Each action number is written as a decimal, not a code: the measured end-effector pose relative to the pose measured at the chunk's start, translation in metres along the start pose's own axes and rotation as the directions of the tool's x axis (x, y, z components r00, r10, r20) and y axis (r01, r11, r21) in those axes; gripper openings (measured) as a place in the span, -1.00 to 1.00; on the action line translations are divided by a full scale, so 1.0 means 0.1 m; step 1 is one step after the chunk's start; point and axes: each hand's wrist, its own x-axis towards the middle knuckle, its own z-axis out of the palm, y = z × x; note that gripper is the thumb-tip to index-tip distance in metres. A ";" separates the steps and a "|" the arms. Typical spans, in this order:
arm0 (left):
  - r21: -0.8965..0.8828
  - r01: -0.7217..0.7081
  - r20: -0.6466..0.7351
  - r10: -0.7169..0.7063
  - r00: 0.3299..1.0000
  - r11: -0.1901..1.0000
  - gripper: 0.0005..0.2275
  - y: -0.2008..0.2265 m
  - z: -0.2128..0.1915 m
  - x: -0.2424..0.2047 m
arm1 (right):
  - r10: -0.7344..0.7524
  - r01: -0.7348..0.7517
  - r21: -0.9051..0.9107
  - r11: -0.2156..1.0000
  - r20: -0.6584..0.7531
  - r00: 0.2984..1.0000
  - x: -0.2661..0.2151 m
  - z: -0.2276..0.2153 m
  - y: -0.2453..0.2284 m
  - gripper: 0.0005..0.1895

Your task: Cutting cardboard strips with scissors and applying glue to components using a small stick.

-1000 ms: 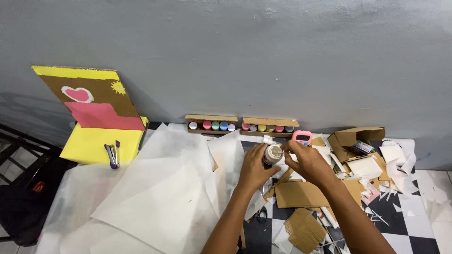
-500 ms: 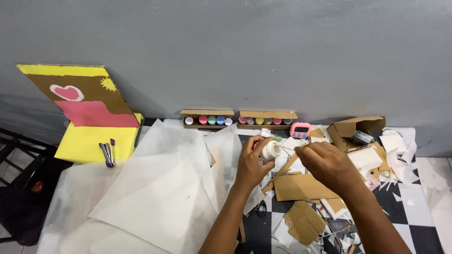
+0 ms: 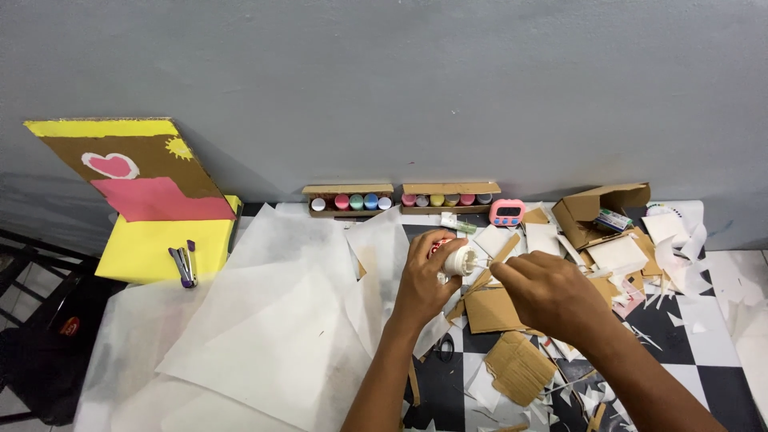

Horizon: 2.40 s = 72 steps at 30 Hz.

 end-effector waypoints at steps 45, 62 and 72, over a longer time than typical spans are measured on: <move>-0.173 0.638 0.224 -0.601 0.767 0.750 -0.41 -0.16 0.17 0.31 | 0.925 -0.655 0.755 -0.039 0.275 0.262 -0.28 -0.52 -0.39 -0.78; 0.402 0.335 0.229 -0.448 0.864 0.852 -0.61 -0.85 0.16 -0.19 | 0.894 -0.214 0.915 -0.342 0.387 0.224 -1.20 0.45 -0.45 -0.62; 0.484 0.297 0.219 -0.442 0.870 0.823 -0.76 -0.94 0.33 -0.30 | 0.849 -0.320 0.850 -0.418 0.491 0.194 -1.04 0.37 -0.70 -0.61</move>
